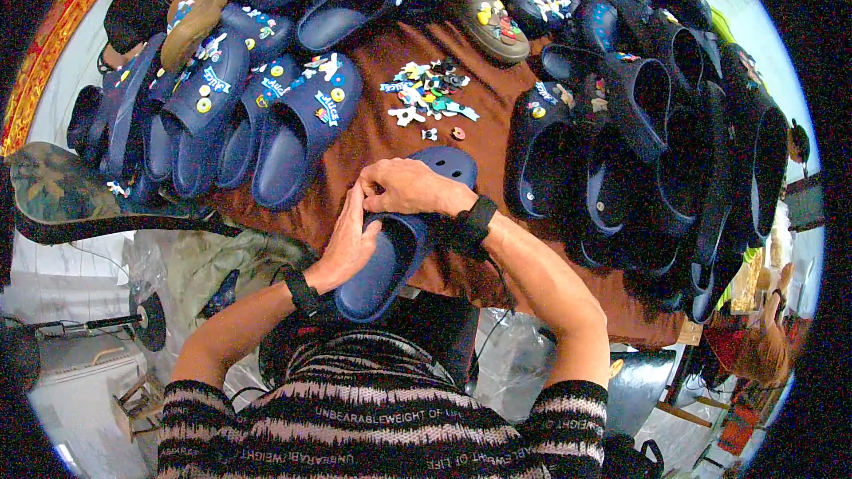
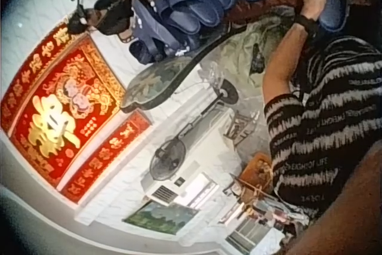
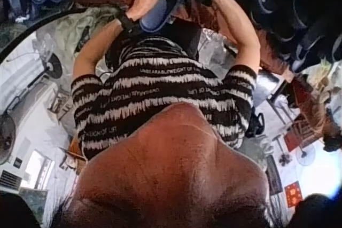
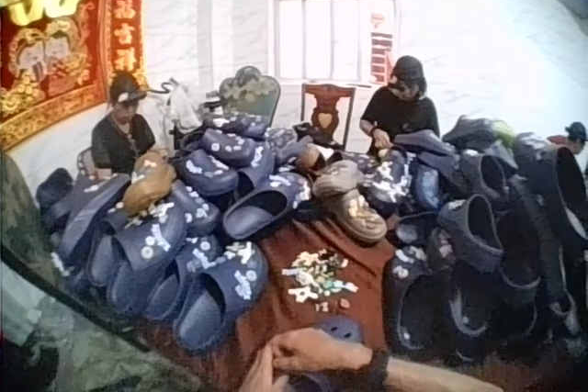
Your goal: Apply decorative pins and charms to the holes of foam clogs.
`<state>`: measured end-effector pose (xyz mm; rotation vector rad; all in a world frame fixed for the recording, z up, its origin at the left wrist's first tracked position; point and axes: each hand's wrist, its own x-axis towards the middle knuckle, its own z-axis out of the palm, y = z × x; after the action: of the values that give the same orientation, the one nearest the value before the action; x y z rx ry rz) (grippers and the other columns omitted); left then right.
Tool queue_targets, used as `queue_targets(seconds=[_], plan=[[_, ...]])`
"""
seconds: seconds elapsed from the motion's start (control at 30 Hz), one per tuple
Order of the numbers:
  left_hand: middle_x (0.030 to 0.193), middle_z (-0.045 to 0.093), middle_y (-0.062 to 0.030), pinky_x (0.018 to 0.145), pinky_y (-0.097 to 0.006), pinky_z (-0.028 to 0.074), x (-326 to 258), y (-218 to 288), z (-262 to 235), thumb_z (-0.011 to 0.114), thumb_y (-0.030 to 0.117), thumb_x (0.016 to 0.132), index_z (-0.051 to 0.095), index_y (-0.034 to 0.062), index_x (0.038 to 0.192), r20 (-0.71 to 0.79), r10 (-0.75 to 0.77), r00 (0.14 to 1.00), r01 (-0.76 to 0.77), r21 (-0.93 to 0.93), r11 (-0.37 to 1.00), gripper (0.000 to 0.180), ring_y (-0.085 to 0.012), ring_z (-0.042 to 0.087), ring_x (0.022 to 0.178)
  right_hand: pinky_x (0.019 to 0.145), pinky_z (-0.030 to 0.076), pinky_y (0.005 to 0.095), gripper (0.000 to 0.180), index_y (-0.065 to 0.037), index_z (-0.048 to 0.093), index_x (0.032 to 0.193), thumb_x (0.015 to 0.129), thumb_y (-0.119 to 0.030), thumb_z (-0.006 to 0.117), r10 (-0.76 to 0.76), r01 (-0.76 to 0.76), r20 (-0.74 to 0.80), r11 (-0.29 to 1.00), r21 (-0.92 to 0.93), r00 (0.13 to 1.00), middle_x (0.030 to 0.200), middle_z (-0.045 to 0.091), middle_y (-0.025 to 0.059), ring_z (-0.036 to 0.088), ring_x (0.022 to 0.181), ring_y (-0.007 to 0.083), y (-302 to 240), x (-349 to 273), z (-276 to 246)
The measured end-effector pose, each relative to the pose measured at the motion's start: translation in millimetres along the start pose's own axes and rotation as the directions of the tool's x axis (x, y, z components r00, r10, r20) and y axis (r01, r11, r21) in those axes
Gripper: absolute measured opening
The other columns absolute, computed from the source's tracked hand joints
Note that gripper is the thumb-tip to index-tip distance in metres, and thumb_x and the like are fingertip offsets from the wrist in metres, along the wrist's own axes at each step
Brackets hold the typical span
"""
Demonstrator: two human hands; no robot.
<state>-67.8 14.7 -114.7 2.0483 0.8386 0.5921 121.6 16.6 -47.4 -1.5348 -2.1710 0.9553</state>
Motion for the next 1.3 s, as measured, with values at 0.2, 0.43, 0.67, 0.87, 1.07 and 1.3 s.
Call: queue_targets(seconds=[0.2,0.43,0.67,0.87,1.07,1.3], plan=[[0.134,0.043,-0.0286,0.108,-0.048,0.037,6,-1,2,0.062,-0.001,0.084,0.023,-0.0069,0.148,0.044,-0.012,0.999,0.012,-0.006,1.0,0.075,-0.0466,0.043,0.128,0.076,0.053,0.0501,0.02,-0.006,0.064,0.091,0.083,-0.023,0.068,0.097,-0.099,-0.048,0.994,-0.045,0.994,0.087,0.07,0.0191,0.067,0.087,0.0408,-14,-1,-3],[0.144,0.043,-0.0216,0.119,-0.043,0.026,4,10,-12,0.048,-0.004,0.084,0.043,0.0003,0.144,0.041,0.039,0.998,-0.039,0.005,0.999,0.06,-0.0367,0.038,0.139,0.076,0.05,0.0525,0.016,-0.001,0.056,0.093,0.084,-0.012,0.064,0.004,-0.098,-0.604,0.988,-0.122,0.797,0.091,0.064,0.0217,0.063,0.089,0.0439,32,18,-3],[0.145,0.041,-0.0214,0.118,-0.042,0.027,4,19,-13,0.045,-0.007,0.086,0.044,0.0012,0.144,0.097,0.119,0.988,-0.118,-0.007,0.993,0.058,-0.0374,0.037,0.139,0.077,0.055,0.053,0.022,-0.002,0.069,0.092,0.089,-0.023,0.063,0.297,-0.41,-0.588,0.91,-0.065,0.753,0.092,0.069,0.0256,0.068,0.091,0.0442,70,11,-48],[0.144,0.042,-0.0212,0.117,-0.042,0.027,-13,11,-31,0.046,-0.007,0.086,0.048,0.0016,0.142,0.026,0.124,0.992,-0.124,-0.003,0.992,0.057,-0.037,0.039,0.137,0.081,0.055,0.0507,0.034,-0.001,0.071,0.103,0.089,-0.03,0.06,0.395,-0.428,-0.335,0.903,-0.027,0.855,0.099,0.071,0.0258,0.07,0.091,0.0396,101,7,-22],[0.14,0.043,-0.0187,0.115,-0.041,0.031,-18,10,-28,0.052,-0.009,0.084,0.048,0.0039,0.142,-0.052,0.037,0.998,-0.039,-0.046,0.998,0.059,-0.0357,0.041,0.135,0.083,0.054,0.0487,0.03,-0.005,0.073,0.102,0.09,-0.029,0.061,0.317,-0.325,-0.325,0.945,0.029,0.891,0.098,0.072,0.0224,0.069,0.092,0.0387,126,7,-33],[0.143,0.038,-0.0185,0.116,-0.041,0.031,-11,10,-21,0.057,-0.009,0.085,0.046,0.0068,0.142,-0.098,-0.004,0.995,-0.008,-0.123,0.992,0.061,-0.037,0.039,0.136,0.084,0.053,0.0518,0.026,-0.005,0.07,0.101,0.09,-0.026,0.06,0.378,-0.444,-0.577,0.896,0.03,0.724,0.099,0.071,0.0224,0.068,0.096,0.0428,115,5,-47]])
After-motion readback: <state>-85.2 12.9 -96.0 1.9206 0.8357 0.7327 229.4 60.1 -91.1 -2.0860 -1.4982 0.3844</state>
